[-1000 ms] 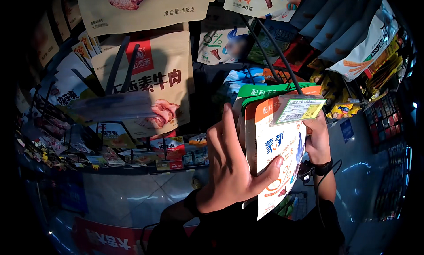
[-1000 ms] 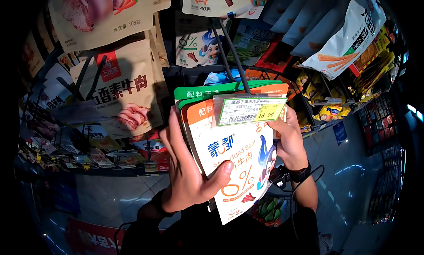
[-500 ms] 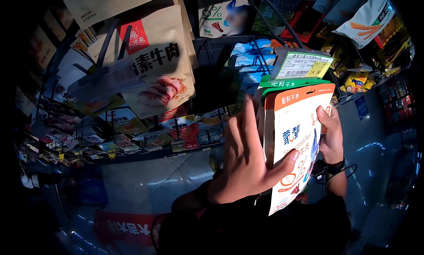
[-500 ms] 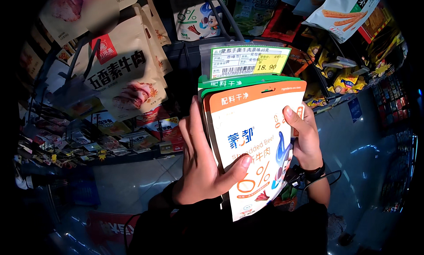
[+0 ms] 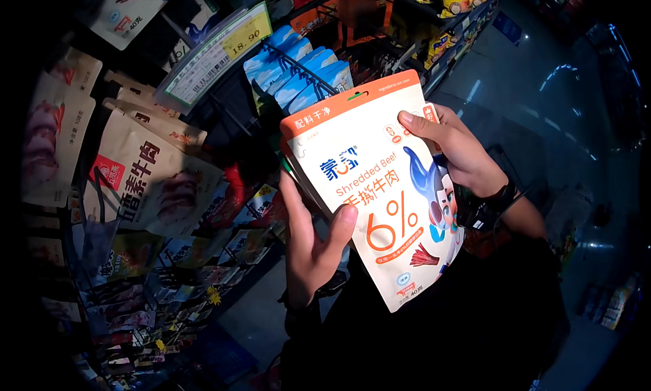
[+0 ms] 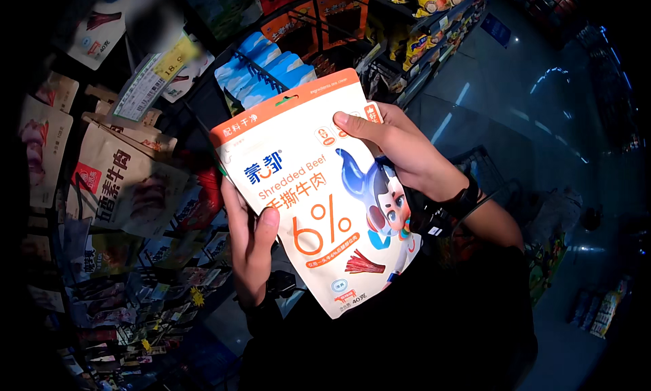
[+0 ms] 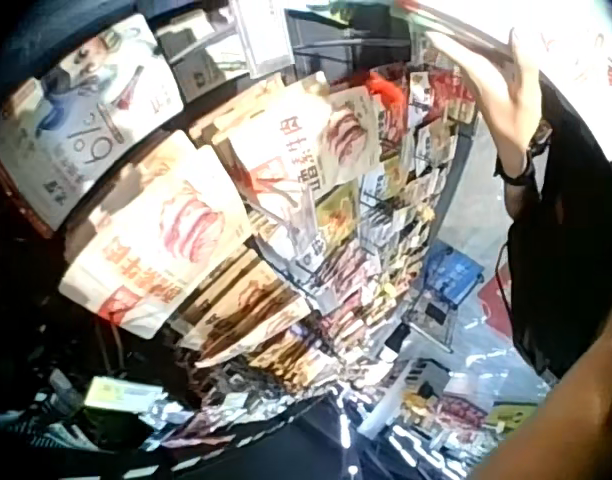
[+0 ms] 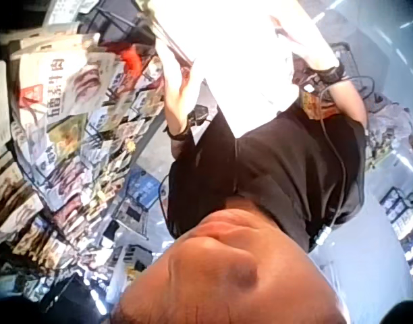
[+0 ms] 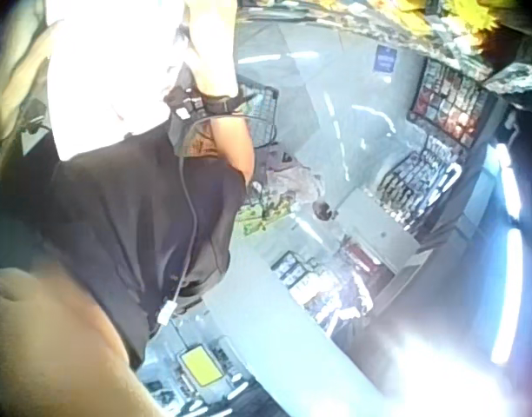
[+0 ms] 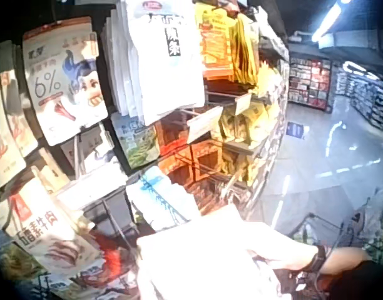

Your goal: The person selects multiple bags of snacks from the supermarket shelves and places them into a shopping cart.

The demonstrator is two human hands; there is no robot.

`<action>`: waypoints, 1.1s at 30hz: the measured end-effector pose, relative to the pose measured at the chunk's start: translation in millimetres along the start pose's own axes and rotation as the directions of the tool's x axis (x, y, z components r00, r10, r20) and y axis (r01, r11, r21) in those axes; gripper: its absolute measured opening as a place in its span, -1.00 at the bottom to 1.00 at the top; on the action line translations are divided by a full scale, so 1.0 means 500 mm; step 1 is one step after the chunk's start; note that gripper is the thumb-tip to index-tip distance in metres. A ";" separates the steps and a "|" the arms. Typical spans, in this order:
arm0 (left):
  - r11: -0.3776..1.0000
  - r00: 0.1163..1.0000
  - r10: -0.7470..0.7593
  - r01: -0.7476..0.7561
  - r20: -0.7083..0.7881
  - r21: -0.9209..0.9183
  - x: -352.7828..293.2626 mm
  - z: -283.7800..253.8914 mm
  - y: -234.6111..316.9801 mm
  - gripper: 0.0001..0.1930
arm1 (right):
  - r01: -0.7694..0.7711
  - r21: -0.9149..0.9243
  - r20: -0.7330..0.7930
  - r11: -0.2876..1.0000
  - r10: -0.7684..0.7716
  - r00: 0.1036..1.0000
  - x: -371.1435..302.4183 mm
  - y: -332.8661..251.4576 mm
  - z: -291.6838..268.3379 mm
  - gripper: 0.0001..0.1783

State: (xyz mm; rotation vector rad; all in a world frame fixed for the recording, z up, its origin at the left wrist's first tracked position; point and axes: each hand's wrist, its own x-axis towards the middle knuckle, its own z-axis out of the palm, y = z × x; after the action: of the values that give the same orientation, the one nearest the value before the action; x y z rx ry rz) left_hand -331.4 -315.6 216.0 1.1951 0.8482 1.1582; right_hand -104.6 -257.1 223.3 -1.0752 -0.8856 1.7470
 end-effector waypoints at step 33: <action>0.782 0.421 -0.619 0.408 0.663 0.471 0.022 0.692 -0.502 0.16 | 0.005 0.513 -0.568 0.859 0.334 0.752 -0.625 0.405 -0.650 -0.54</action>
State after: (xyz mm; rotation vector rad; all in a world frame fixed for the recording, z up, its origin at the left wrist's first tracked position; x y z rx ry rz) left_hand 53.6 -384.4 42.9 1.3286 0.5683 -0.0826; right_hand 207.7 -579.7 16.6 -1.3011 0.1001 1.4516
